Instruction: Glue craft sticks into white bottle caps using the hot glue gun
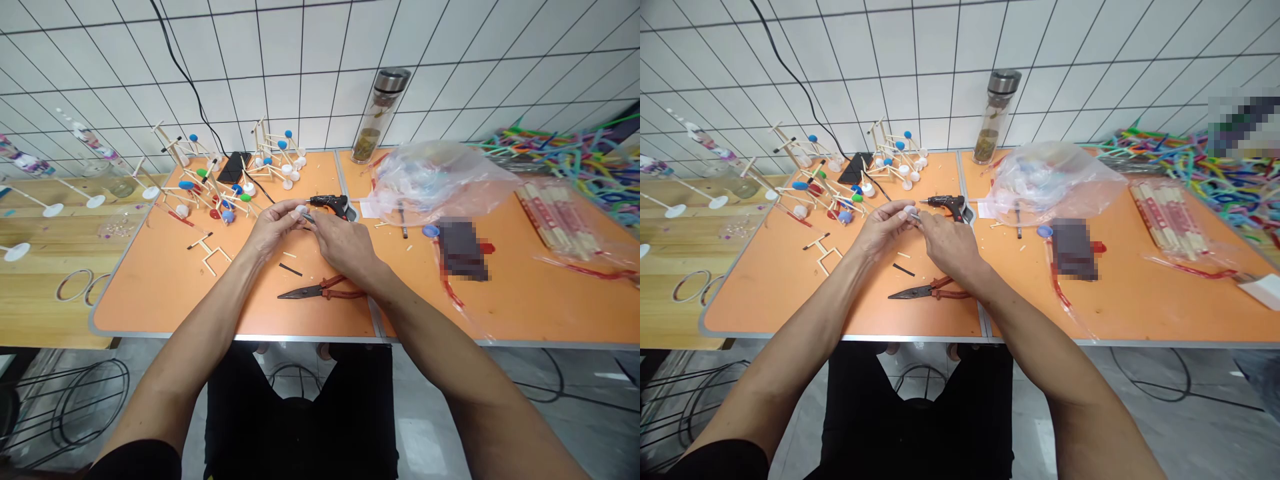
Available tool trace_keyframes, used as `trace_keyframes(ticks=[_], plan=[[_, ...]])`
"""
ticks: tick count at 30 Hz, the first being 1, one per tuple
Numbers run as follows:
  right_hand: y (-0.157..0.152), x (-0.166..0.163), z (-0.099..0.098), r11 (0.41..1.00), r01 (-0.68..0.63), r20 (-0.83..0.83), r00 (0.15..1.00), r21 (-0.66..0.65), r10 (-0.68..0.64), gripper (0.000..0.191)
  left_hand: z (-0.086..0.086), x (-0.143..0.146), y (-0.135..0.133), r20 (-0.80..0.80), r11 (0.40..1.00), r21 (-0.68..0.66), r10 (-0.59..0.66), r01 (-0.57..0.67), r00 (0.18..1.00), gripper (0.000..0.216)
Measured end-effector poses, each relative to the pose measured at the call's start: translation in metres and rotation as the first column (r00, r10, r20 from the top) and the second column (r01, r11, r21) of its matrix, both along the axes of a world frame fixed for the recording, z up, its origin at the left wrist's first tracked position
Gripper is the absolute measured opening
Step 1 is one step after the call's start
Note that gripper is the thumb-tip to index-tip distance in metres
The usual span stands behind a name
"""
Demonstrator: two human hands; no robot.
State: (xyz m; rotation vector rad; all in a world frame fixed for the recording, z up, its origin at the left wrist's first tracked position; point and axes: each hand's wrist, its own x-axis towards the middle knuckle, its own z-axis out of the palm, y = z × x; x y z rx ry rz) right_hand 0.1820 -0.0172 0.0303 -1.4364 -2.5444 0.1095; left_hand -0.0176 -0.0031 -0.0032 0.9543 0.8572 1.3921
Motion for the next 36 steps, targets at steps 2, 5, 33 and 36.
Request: trace_keyframes(ticks=[2,5,33,36], plan=[[0.000,0.001,-0.001,1.000,0.005,-0.041,0.999,-0.011,-0.006,0.046,-0.003,0.000,0.001,-0.061,0.998,0.054,0.018,-0.015,0.998,0.054],[0.003,0.004,-0.001,0.993,-0.057,-0.233,0.972,-0.101,0.032,0.040,-0.004,-0.002,0.001,-0.121,0.992,0.122,0.017,-0.003,0.992,0.054],[0.022,0.012,0.000,0.544,-0.466,-0.697,0.619,-0.698,-0.363,0.032,0.007,0.002,-0.004,-0.236,0.978,0.206,0.006,0.044,0.972,0.060],[0.026,0.015,0.004,0.279,-0.607,-0.645,0.545,-0.744,-0.536,0.022,0.008,0.001,-0.005,-0.221,0.961,0.266,-0.021,0.081,0.975,0.054]])
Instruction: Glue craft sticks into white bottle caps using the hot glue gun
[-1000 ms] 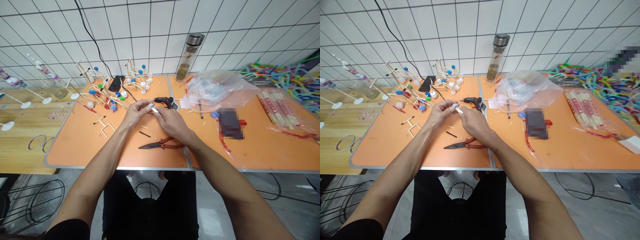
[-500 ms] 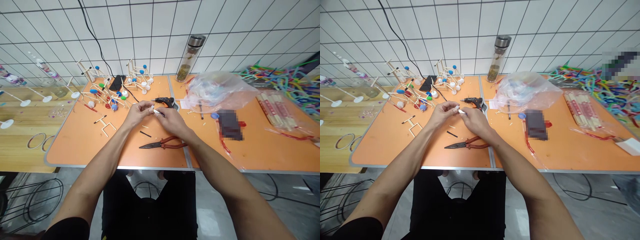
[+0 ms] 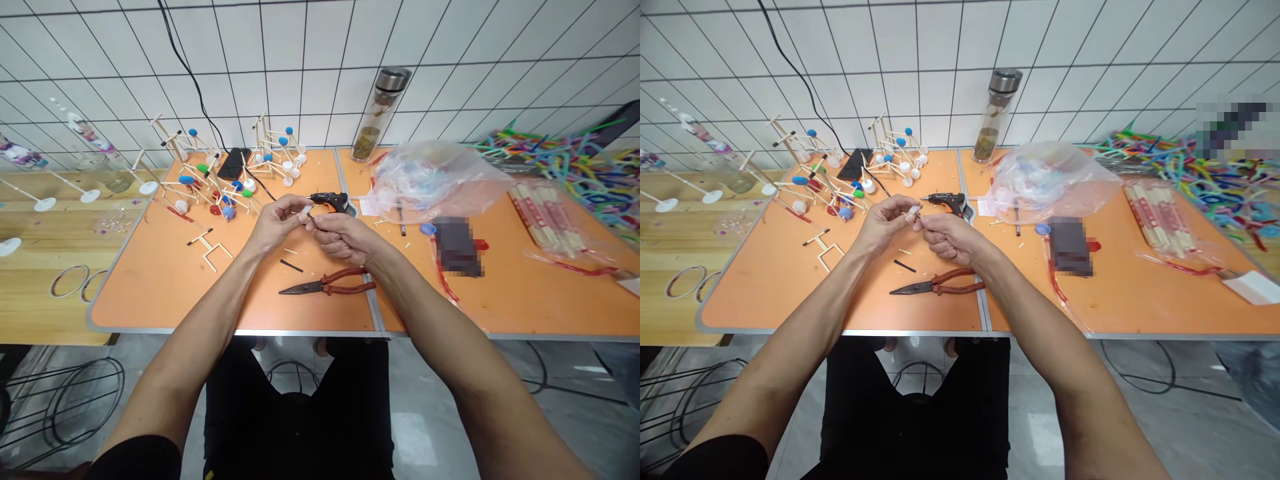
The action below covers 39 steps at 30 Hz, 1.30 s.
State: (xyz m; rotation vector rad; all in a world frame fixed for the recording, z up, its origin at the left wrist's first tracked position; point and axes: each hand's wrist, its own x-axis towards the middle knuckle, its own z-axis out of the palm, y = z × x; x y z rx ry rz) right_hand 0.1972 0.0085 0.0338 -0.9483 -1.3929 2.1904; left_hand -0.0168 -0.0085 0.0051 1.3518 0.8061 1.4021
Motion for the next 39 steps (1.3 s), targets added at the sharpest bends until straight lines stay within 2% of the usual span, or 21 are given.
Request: trace_keyframes(ticks=[3,6,11,14,15,16,17,19,20,21,23,25,27,28,29,30,32,33,34,35,39], plan=[[0.005,0.001,-0.004,0.983,-0.071,-0.097,0.994,-0.172,0.055,0.019,-0.004,-0.003,0.003,0.005,0.999,0.028,-0.025,0.025,1.000,0.050],[0.011,0.002,-0.011,0.979,-0.104,-0.159,0.984,-0.173,0.076,0.021,-0.009,-0.004,0.007,0.009,0.999,0.036,0.005,-0.006,1.000,0.048],[0.010,0.002,-0.017,0.993,-0.085,-0.185,0.980,-0.077,0.069,0.018,-0.009,-0.003,0.006,0.012,1.000,0.010,-0.002,0.002,1.000,0.049],[0.006,-0.003,-0.019,0.986,0.006,-0.050,0.999,0.166,0.002,0.026,-0.008,-0.003,0.005,0.017,1.000,-0.020,0.019,-0.018,1.000,0.050],[0.003,-0.005,-0.019,0.953,0.039,0.030,0.998,0.300,-0.050,0.030,-0.009,-0.003,0.006,0.016,0.999,-0.030,0.028,-0.028,0.999,0.051],[0.001,-0.008,-0.020,0.889,0.054,0.118,0.986,0.455,-0.121,0.033,-0.009,-0.003,0.006,0.015,0.998,-0.043,0.040,-0.039,0.999,0.053],[-0.002,-0.010,-0.020,0.790,0.039,0.209,0.955,0.611,-0.209,0.034,-0.010,-0.003,0.007,0.016,0.997,-0.058,0.053,-0.052,0.998,0.055],[-0.009,-0.013,-0.018,0.535,-0.093,0.356,0.839,0.840,-0.412,0.035,-0.011,-0.003,0.008,0.019,0.992,-0.095,0.080,-0.078,0.997,0.058],[-0.013,-0.014,-0.017,0.419,-0.194,0.405,0.764,0.887,-0.503,0.036,-0.012,-0.002,0.008,0.016,0.989,-0.116,0.095,-0.092,0.995,0.059],[-0.017,-0.015,-0.015,0.332,-0.296,0.440,0.691,0.896,-0.573,0.037,-0.013,-0.002,0.008,0.008,0.985,-0.136,0.107,-0.105,0.994,0.059],[-0.023,-0.016,-0.013,0.242,-0.450,0.489,0.586,0.860,-0.647,0.042,-0.013,0.000,0.009,-0.023,0.977,-0.168,0.129,-0.131,0.991,0.059],[-0.024,-0.016,-0.014,0.220,-0.500,0.505,0.554,0.838,-0.662,0.044,-0.014,0.001,0.009,-0.046,0.973,-0.177,0.141,-0.147,0.989,0.060],[-0.020,-0.015,-0.016,0.251,-0.419,0.475,0.611,0.873,-0.633,0.041,-0.014,0.001,0.009,-0.034,0.977,-0.161,0.138,-0.142,0.990,0.063],[-0.017,-0.014,-0.018,0.302,-0.329,0.447,0.677,0.895,-0.585,0.041,-0.014,0.002,0.009,-0.020,0.981,-0.145,0.129,-0.131,0.991,0.064],[-0.012,-0.012,-0.020,0.392,-0.218,0.408,0.760,0.894,-0.507,0.043,-0.013,0.002,0.008,-0.006,0.985,-0.127,0.115,-0.115,0.993,0.065],[-0.007,-0.010,-0.021,0.522,-0.112,0.357,0.846,0.845,-0.396,0.045,-0.013,0.003,0.007,0.006,0.990,-0.107,0.098,-0.097,0.995,0.064],[0.001,-0.006,-0.022,0.806,-0.011,0.211,0.967,0.591,-0.141,0.049,-0.012,0.003,0.006,0.012,0.996,-0.064,0.059,-0.058,0.998,0.060],[0.005,-0.004,-0.022,0.897,-0.015,0.130,0.990,0.442,-0.047,0.050,-0.012,0.004,0.006,0.010,0.998,-0.045,0.044,-0.043,0.999,0.057],[0.007,-0.002,-0.021,0.945,-0.029,0.063,0.998,0.326,0.009,0.051,-0.012,0.004,0.006,0.010,0.999,-0.030,0.039,-0.039,0.999,0.055],[0.009,-0.001,-0.020,0.965,-0.034,0.018,0.999,0.259,0.030,0.054,-0.013,0.003,0.007,0.020,0.999,-0.021,0.046,-0.046,0.999,0.053],[0.010,0.002,-0.015,0.953,0.068,-0.027,0.998,0.295,-0.063,0.060,-0.014,-0.002,0.012,0.158,0.989,-0.061,0.140,-0.132,0.977,0.046]])
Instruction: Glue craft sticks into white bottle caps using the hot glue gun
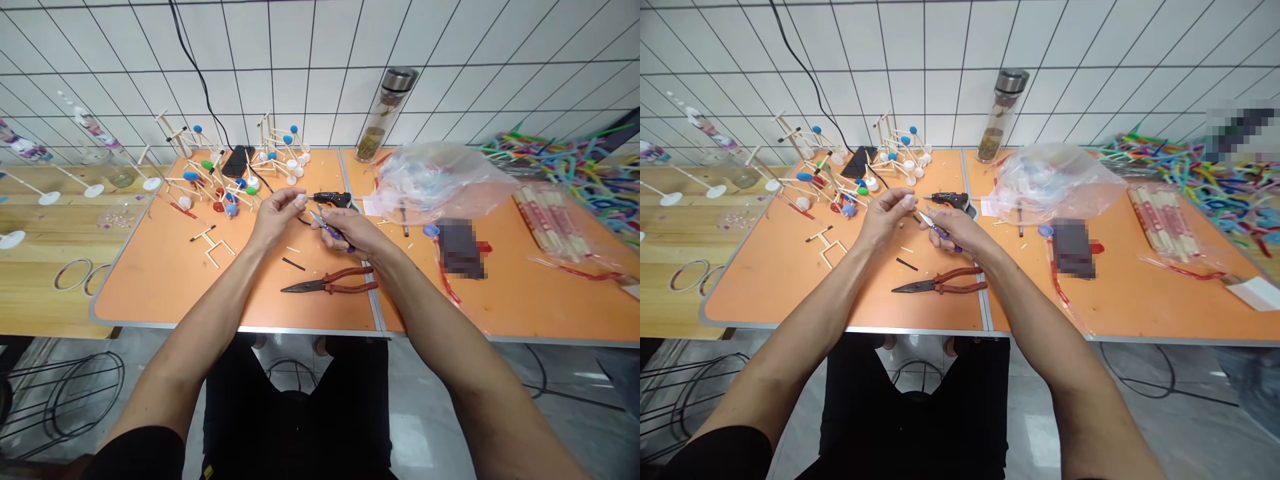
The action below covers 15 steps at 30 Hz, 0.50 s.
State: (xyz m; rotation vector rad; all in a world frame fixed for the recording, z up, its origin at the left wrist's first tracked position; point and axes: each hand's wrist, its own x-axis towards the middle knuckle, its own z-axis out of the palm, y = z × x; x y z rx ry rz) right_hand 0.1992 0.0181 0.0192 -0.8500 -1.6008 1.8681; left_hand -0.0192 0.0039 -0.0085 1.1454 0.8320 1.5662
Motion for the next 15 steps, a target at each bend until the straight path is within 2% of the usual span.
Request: trace_keyframes(ticks=[2,6,11,15], plan=[[-0.001,0.001,0.002,0.997,0.061,-0.017,0.998,0.051,-0.060,0.061,0.002,-0.004,0.001,0.081,0.998,-0.055,0.012,-0.007,0.997,0.041],[-0.002,0.000,0.003,0.973,0.165,-0.034,0.986,0.164,-0.162,0.066,0.011,-0.007,-0.002,0.175,0.982,-0.176,-0.032,0.064,0.984,0.029],[-0.007,-0.004,0.003,0.934,0.242,-0.038,0.970,0.263,-0.241,0.071,0.017,-0.006,-0.007,0.256,0.967,-0.203,-0.096,0.151,0.962,0.022],[-0.009,-0.005,0.005,0.906,0.245,0.009,0.964,0.345,-0.265,0.071,0.018,-0.006,-0.008,0.236,0.964,-0.226,-0.088,0.142,0.968,0.022]])
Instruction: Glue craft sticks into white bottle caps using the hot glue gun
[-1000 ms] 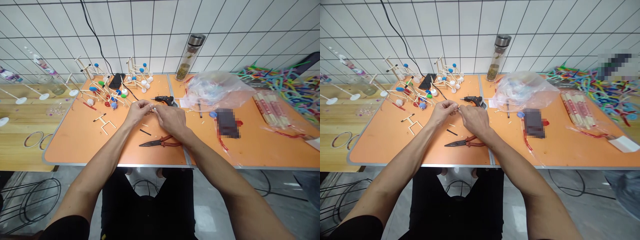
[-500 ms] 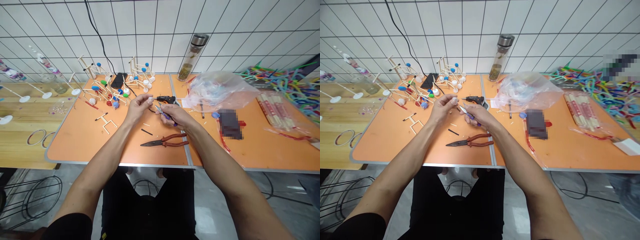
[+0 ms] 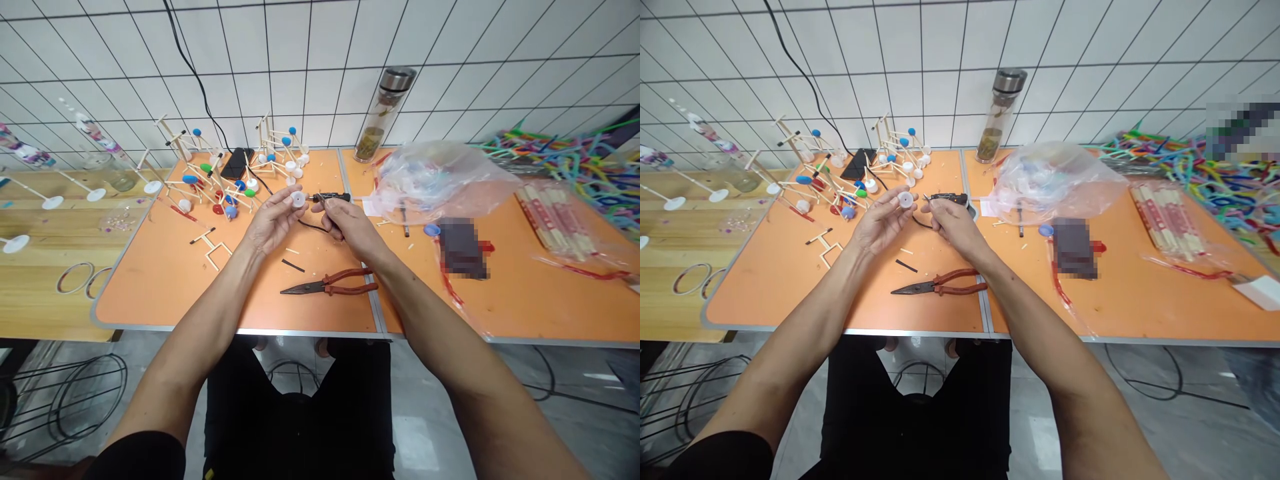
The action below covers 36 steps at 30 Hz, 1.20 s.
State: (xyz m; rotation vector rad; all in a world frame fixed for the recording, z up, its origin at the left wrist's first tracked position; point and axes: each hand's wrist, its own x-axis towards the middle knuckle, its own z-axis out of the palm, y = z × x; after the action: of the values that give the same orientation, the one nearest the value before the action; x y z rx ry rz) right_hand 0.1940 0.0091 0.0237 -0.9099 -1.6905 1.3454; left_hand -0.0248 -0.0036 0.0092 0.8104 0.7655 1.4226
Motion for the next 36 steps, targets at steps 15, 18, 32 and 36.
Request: trace_keyframes(ticks=[15,18,32,36], plan=[[-0.009,-0.007,-0.014,0.782,0.006,0.342,0.897,0.623,-0.280,0.054,0.000,0.001,0.001,-0.016,1.000,-0.011,0.020,-0.020,1.000,0.019],[-0.009,-0.007,-0.016,0.759,-0.004,0.370,0.875,0.651,-0.313,0.053,-0.002,0.002,0.002,0.014,0.999,-0.028,0.022,-0.022,1.000,0.016],[-0.010,-0.006,-0.019,0.766,-0.021,0.407,0.857,0.642,-0.317,0.051,-0.003,0.004,0.003,0.035,0.994,-0.093,0.061,-0.058,0.998,0.007],[-0.011,-0.005,-0.019,0.765,-0.021,0.410,0.854,0.643,-0.321,0.052,-0.003,0.004,0.003,0.070,0.994,-0.100,0.051,-0.044,0.996,0.011]])
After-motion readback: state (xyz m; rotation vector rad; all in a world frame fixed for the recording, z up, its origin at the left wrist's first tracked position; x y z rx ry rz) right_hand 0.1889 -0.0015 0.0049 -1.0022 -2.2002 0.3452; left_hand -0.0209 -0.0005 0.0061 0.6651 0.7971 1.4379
